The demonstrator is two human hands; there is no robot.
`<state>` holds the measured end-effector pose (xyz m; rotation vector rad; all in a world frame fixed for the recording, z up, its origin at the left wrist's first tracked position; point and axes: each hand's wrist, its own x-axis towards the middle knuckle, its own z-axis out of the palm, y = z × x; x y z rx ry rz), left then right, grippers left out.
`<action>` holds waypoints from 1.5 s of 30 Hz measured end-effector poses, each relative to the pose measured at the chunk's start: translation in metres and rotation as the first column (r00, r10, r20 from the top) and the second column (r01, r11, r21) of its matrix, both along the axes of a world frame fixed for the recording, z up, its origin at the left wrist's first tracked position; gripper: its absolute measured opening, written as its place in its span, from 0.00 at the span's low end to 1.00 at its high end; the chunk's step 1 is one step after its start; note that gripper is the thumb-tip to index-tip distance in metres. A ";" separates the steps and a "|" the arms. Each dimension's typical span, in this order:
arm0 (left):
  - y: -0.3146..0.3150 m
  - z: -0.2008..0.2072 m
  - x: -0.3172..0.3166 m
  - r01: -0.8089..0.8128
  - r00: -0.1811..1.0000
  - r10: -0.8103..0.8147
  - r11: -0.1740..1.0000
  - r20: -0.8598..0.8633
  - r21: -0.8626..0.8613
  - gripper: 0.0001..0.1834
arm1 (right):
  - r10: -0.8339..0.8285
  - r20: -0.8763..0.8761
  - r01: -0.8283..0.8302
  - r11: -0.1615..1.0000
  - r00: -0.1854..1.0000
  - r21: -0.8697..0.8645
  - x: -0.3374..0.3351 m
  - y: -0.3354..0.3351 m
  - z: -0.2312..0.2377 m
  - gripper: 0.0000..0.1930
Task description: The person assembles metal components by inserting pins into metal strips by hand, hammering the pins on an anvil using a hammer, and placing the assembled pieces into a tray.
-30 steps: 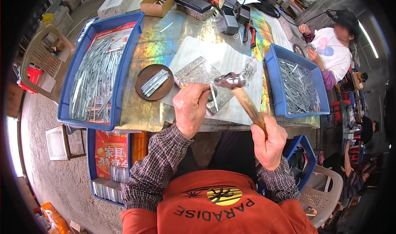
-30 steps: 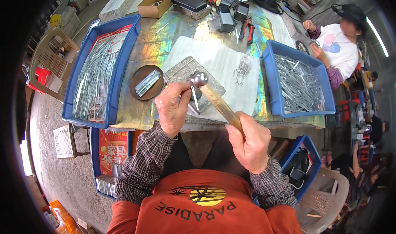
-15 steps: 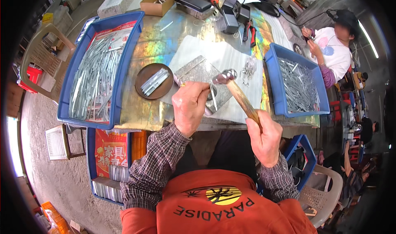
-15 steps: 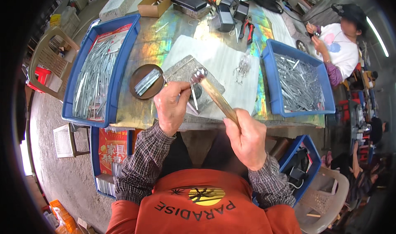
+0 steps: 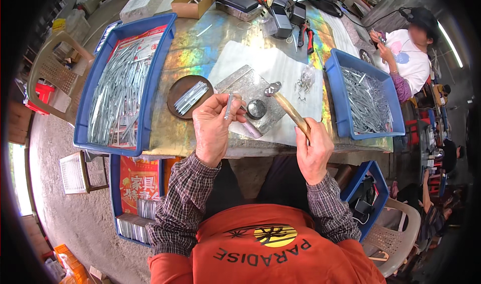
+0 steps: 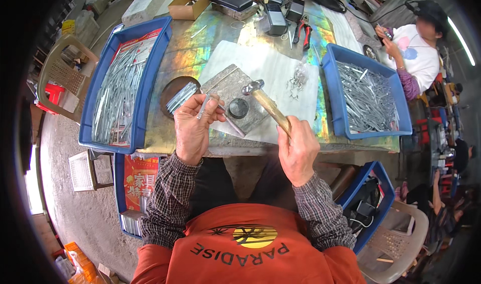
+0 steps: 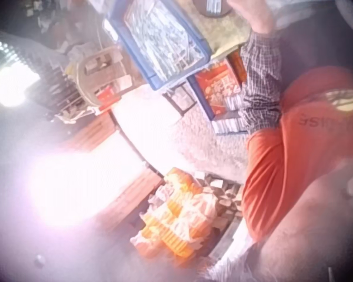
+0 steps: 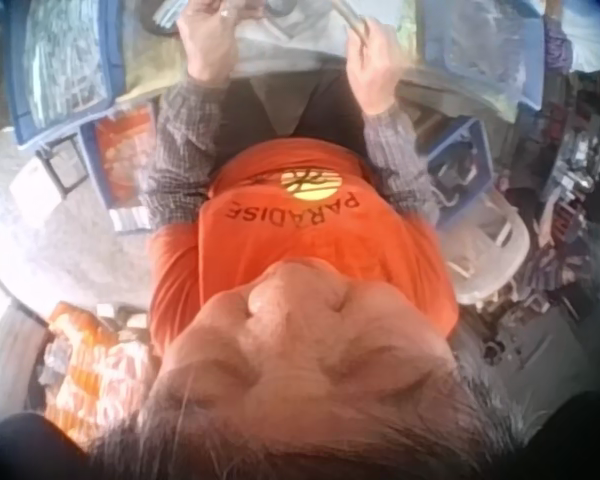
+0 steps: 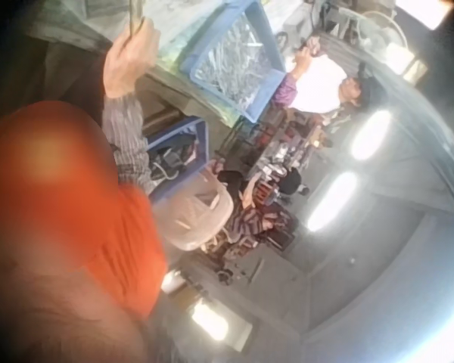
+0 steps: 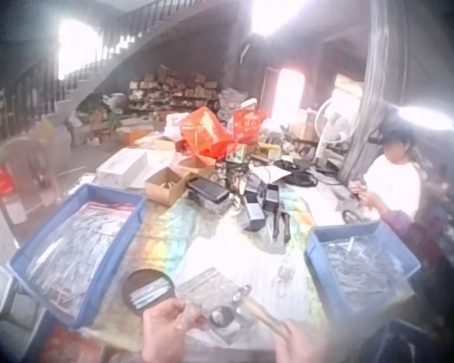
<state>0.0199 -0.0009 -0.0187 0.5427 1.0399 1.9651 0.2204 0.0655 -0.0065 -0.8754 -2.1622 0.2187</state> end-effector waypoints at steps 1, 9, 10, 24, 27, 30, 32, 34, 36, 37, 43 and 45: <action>-0.002 -0.001 -0.001 -0.001 1.000 0.001 1.000 -0.002 -0.004 0.06 | -0.023 0.025 0.022 0.999 0.999 0.040 -0.004 0.001 -0.002 0.13; -0.021 -0.006 -0.005 -0.025 0.995 0.019 0.998 -0.095 -0.057 0.08 | -0.054 0.051 0.052 0.998 0.997 0.040 -0.019 -0.002 -0.027 0.21; -0.024 -0.006 -0.005 -0.030 0.995 0.024 0.998 -0.100 -0.058 0.08 | -0.037 0.038 0.036 0.999 0.999 0.021 -0.019 -0.002 -0.028 0.22; -0.047 -0.004 0.032 -0.035 0.827 -0.078 0.981 -0.557 -0.190 0.12 | 0.488 -0.103 -0.474 0.870 0.867 0.132 -0.049 -0.036 0.014 0.20; -0.049 -0.009 0.032 -0.017 0.810 -0.090 0.984 -0.580 -0.177 0.15 | 0.485 -0.131 -0.479 0.875 0.865 0.072 -0.047 -0.038 0.012 0.15; -0.053 -0.011 0.032 0.014 0.775 -0.118 0.985 -0.621 -0.171 0.16 | 0.478 -0.146 -0.472 0.878 0.866 0.076 -0.047 -0.040 0.012 0.13; -0.053 -0.009 0.031 0.039 0.773 -0.141 0.984 -0.619 -0.175 0.16 | 0.473 -0.168 -0.473 0.880 0.865 0.039 -0.046 -0.040 0.015 0.11; -0.054 0.005 0.029 0.052 0.713 -0.187 0.975 -0.676 -0.215 0.16 | 0.462 -0.193 -0.471 0.882 0.866 0.003 -0.044 -0.038 0.015 0.10; -0.054 0.010 0.028 0.056 0.646 -0.231 0.965 -0.727 -0.257 0.15 | 0.433 -0.286 -0.494 0.848 0.855 -0.192 -0.042 -0.036 0.014 0.05; -0.054 0.009 0.027 0.020 0.550 -0.178 0.980 -0.816 -0.200 0.14 | 0.429 -0.289 -0.491 0.850 0.856 -0.191 -0.042 -0.036 0.014 0.05; -0.057 0.005 0.025 0.021 0.349 -0.094 0.995 -0.933 -0.093 0.13 | 0.190 -0.489 -0.517 0.463 0.851 -0.720 -0.035 -0.036 0.019 0.06; -0.057 0.004 0.024 0.025 0.349 -0.090 0.996 -0.933 -0.086 0.12 | 0.211 -0.461 -0.499 0.516 0.862 -0.696 -0.036 -0.038 0.018 0.06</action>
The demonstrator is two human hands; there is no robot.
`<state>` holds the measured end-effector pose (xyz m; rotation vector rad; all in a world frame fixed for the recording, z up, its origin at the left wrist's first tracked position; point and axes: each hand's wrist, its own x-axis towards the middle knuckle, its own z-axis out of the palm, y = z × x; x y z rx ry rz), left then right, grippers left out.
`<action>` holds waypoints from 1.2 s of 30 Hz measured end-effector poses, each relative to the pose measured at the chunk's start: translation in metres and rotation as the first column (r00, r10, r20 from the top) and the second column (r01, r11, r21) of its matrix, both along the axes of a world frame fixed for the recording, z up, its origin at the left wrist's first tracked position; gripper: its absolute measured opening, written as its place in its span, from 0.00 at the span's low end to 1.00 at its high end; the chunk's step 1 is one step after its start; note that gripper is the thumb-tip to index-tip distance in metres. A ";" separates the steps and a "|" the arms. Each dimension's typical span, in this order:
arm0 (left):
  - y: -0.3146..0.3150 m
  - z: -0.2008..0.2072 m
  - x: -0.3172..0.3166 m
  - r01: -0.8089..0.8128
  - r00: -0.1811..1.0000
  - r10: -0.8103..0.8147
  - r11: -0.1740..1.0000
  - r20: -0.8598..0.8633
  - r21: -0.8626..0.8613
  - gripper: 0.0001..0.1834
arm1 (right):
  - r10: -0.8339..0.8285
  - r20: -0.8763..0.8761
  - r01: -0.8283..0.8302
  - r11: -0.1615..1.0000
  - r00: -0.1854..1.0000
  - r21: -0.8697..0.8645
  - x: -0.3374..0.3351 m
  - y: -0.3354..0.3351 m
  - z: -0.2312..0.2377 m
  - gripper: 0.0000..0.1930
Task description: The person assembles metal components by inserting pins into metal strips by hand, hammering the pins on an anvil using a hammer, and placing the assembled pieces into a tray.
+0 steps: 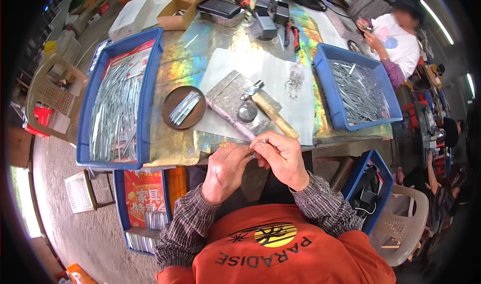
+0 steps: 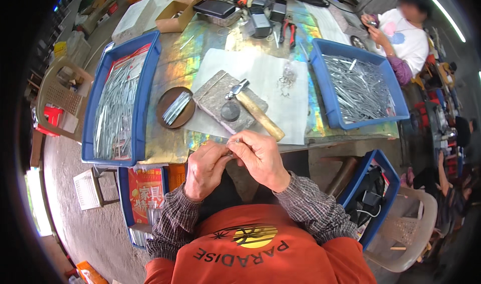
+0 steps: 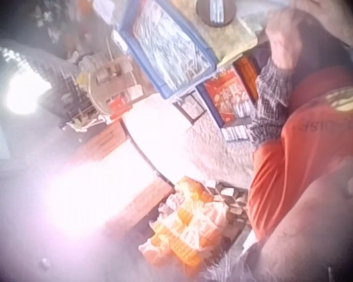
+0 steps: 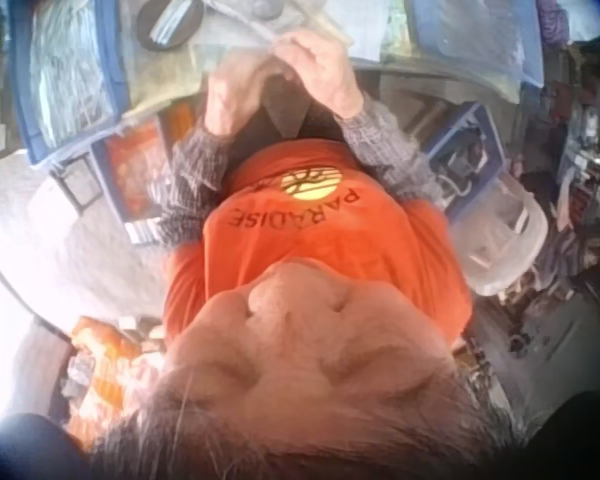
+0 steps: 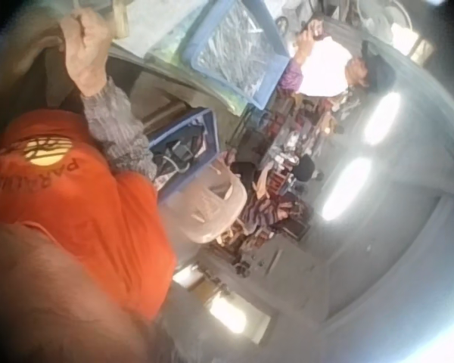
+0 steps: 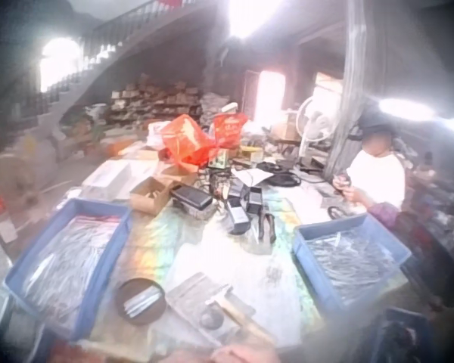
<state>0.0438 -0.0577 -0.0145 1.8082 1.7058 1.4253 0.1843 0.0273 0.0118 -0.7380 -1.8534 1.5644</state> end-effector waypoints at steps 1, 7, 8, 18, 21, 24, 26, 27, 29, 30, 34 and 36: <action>0.000 -0.002 0.000 -0.004 1.000 0.004 1.000 0.013 0.002 0.11 | -0.003 0.005 0.003 0.999 1.000 0.032 -0.001 -0.001 -0.001 0.07; 0.000 -0.004 -0.033 -0.257 0.958 0.259 0.966 -0.119 0.038 0.09 | -0.066 -0.062 0.059 0.992 0.996 -0.109 0.005 -0.001 -0.003 0.11; 0.001 -0.007 -0.046 -0.318 0.929 0.324 0.946 -0.177 0.063 0.09 | -0.064 -0.049 0.059 0.994 0.997 -0.096 0.006 -0.001 -0.002 0.11; 0.021 -0.049 -0.111 -0.558 0.597 0.522 0.816 -0.609 0.152 0.02 | -0.050 0.075 0.055 0.996 0.996 -0.069 0.006 -0.007 -0.006 0.08; 0.029 -0.054 -0.108 -0.588 0.592 0.531 0.799 -0.606 0.125 0.02 | -0.058 0.101 0.063 0.997 0.993 -0.042 0.008 -0.006 -0.002 0.08; 0.030 -0.055 -0.106 -0.588 0.596 0.562 0.792 -0.574 0.165 0.02 | -0.053 0.120 0.059 0.997 0.991 -0.047 0.010 -0.006 -0.008 0.08; 0.027 -0.054 -0.105 -0.599 0.588 0.570 0.784 -0.574 0.164 0.02 | -0.036 0.127 0.043 0.998 0.991 -0.052 0.007 -0.007 -0.010 0.08; 0.026 -0.053 -0.104 -0.593 0.602 0.573 0.788 -0.557 0.169 0.02 | -0.034 0.141 0.041 0.998 0.989 -0.042 0.007 -0.007 -0.010 0.08; 0.016 -0.047 -0.104 -0.593 0.608 0.578 0.786 -0.544 0.172 0.03 | -0.023 0.154 0.029 0.999 0.988 -0.037 0.005 -0.008 -0.010 0.07; 0.010 -0.039 -0.102 -0.571 0.630 0.566 0.802 -0.531 0.177 0.04 | -0.031 0.163 0.035 0.999 0.986 -0.022 0.005 -0.008 -0.010 0.07; -0.016 -0.008 -0.119 -0.567 0.611 0.588 0.792 -0.530 0.226 0.07 | -0.045 0.169 0.049 0.999 0.985 -0.018 0.006 -0.006 -0.014 0.07; -0.034 0.002 -0.141 -0.625 0.546 0.620 0.750 -0.563 0.219 0.06 | -0.033 0.183 0.035 0.999 0.983 -0.011 0.006 -0.005 -0.015 0.07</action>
